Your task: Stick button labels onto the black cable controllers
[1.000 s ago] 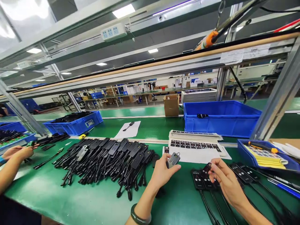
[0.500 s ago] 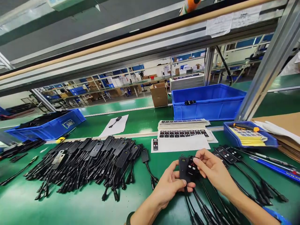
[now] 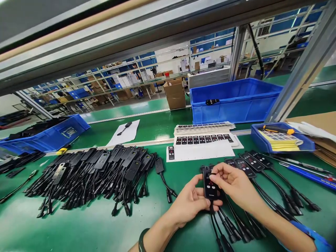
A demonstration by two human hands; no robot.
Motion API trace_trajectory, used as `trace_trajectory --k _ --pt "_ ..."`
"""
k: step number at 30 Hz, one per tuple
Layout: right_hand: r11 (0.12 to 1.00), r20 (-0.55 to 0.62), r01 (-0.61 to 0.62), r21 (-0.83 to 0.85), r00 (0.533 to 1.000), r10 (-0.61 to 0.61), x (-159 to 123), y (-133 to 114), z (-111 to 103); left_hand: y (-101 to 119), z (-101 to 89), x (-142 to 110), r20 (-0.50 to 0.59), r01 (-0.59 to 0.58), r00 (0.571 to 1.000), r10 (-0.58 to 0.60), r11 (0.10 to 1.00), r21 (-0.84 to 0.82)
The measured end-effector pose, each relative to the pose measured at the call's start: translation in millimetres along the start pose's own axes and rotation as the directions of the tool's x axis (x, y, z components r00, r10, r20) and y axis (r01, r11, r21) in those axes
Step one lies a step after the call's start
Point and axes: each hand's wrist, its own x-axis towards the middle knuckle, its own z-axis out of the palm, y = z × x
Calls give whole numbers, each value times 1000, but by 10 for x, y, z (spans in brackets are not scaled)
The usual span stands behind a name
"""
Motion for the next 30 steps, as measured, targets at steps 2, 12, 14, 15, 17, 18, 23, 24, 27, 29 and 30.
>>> trace_trajectory --k 2,12,14,15,17,18,23,24,27,29,30 --pt "1000 0 -7 4 1000 7 1 -2 0 -6 -2 2 -1 1 1000 -1 1000 1" --pt "999 -16 -34 16 999 34 -7 -25 22 -32 -12 15 16 4 1000 -5 999 36" --pt "1000 -39 -28 -3 999 28 -12 -38 31 -58 -20 25 12 -6 1000 5 999 39" --pt "1000 -55 -23 -20 998 22 -14 -47 34 -69 -23 28 11 -14 1000 13 999 40" --pt "998 -83 -11 -55 997 6 -20 -67 39 -81 -24 28 13 -29 999 29 998 49" --pt "998 -95 -5 -70 995 -2 -22 -75 41 -82 -22 25 17 -34 999 33 998 57" --pt "995 -120 6 -100 993 -18 -27 -72 41 -64 -1 1 22 -46 999 44 992 114" --pt "995 -121 6 -100 993 -18 -28 -65 39 -63 1 1 18 -46 999 44 992 119" --pt "995 -125 4 -98 992 -16 -36 -52 35 -68 -1 7 12 -40 999 38 991 128" --pt "995 -126 3 -95 992 -15 -42 -52 37 -71 -3 13 12 -40 999 39 990 137" --pt "996 -129 2 -94 992 -14 -44 -53 40 -70 -3 14 13 -44 999 43 989 142"
